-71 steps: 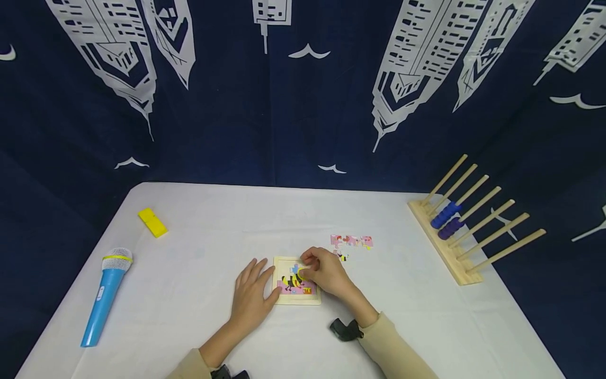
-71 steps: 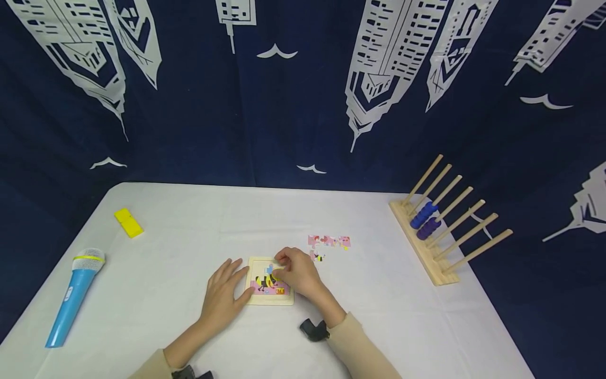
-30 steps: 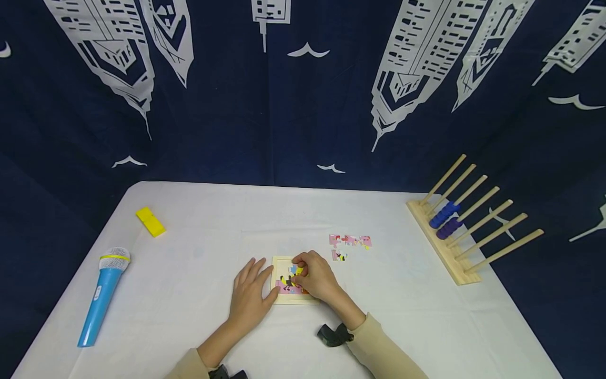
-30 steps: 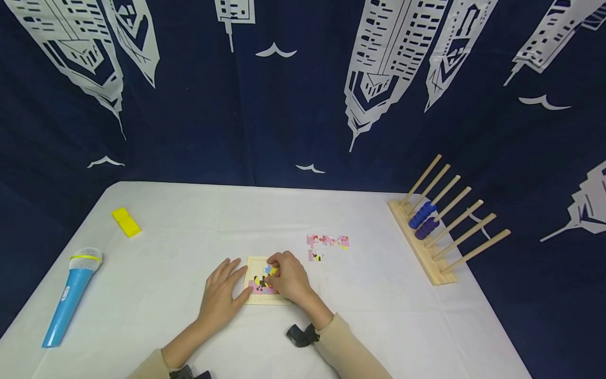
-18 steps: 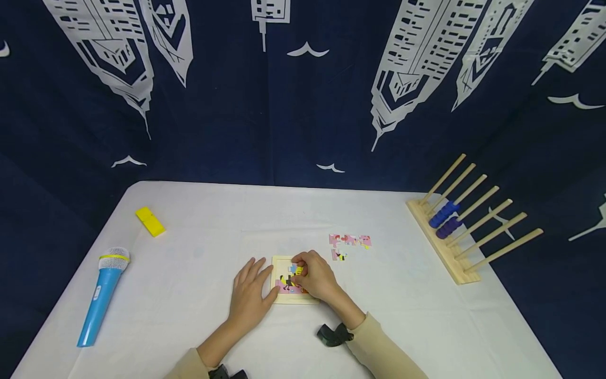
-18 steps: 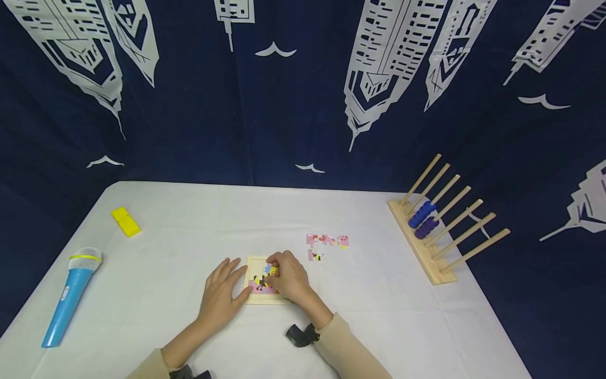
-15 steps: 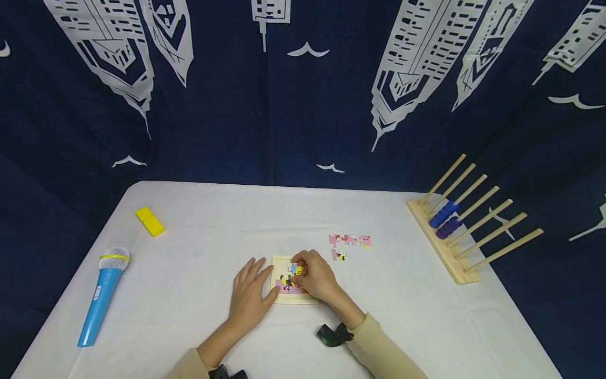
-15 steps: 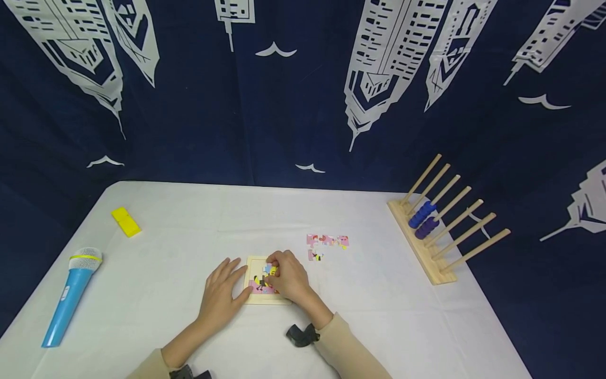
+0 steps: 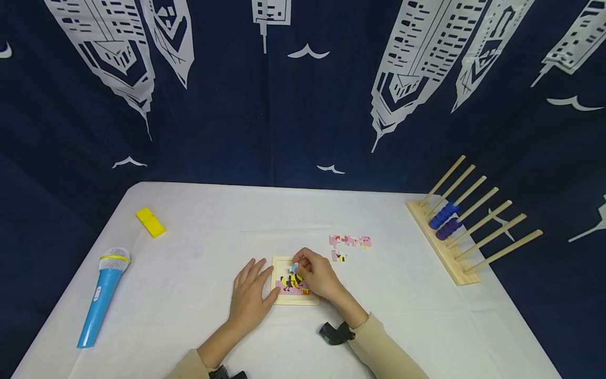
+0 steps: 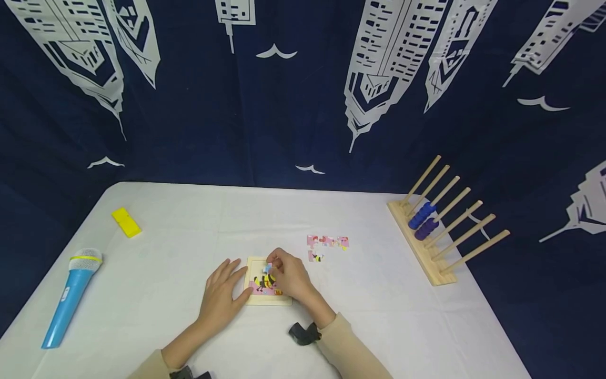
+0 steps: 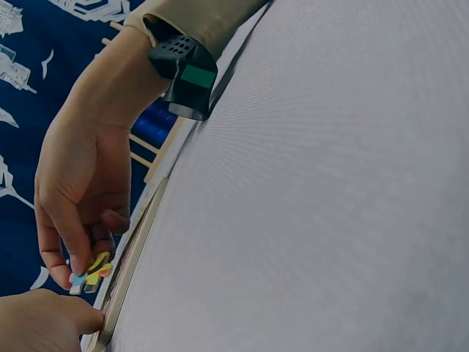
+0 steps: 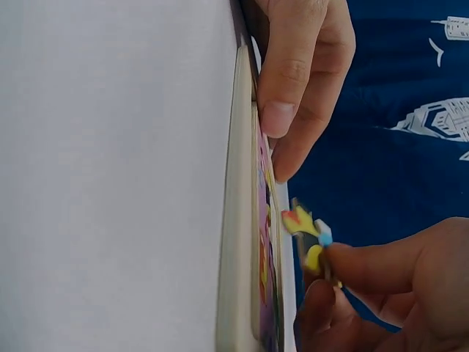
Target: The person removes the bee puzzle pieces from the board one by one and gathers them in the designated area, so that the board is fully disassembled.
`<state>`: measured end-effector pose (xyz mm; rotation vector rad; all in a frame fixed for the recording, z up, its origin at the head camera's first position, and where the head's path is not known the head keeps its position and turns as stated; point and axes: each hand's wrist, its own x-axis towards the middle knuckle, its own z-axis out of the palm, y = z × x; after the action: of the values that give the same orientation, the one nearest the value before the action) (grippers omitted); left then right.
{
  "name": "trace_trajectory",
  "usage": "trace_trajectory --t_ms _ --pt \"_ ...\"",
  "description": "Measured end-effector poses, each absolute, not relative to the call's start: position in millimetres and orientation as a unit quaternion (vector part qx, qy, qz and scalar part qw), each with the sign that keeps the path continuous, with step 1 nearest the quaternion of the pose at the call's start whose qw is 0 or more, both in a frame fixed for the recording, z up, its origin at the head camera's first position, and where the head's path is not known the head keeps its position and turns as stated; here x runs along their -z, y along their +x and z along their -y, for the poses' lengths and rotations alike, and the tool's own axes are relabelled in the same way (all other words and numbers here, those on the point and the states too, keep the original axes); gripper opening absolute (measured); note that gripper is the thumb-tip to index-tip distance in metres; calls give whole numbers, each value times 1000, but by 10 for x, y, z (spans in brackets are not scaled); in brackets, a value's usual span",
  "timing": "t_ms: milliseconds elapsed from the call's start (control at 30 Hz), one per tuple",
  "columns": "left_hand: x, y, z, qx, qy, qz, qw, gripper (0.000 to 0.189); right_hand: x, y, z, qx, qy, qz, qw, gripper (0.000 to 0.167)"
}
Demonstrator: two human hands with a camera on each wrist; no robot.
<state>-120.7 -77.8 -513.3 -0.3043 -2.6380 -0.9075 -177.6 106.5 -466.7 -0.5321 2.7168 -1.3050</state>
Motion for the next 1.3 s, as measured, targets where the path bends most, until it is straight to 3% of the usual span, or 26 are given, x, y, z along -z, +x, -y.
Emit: trace_trajectory --t_ms 333,767,1300 --pt "5156 -1200 786 320 -107 925 173 48 4551 -1863 -1225 497 -117 -858 48 12" --pt "5166 -1202 776 329 -107 923 170 49 4470 -2101 -2030 461 -36 -887 11 17" --pt "5154 -1214 757 328 -109 922 173 48 4588 -2254 -2376 393 -30 -918 40 15"
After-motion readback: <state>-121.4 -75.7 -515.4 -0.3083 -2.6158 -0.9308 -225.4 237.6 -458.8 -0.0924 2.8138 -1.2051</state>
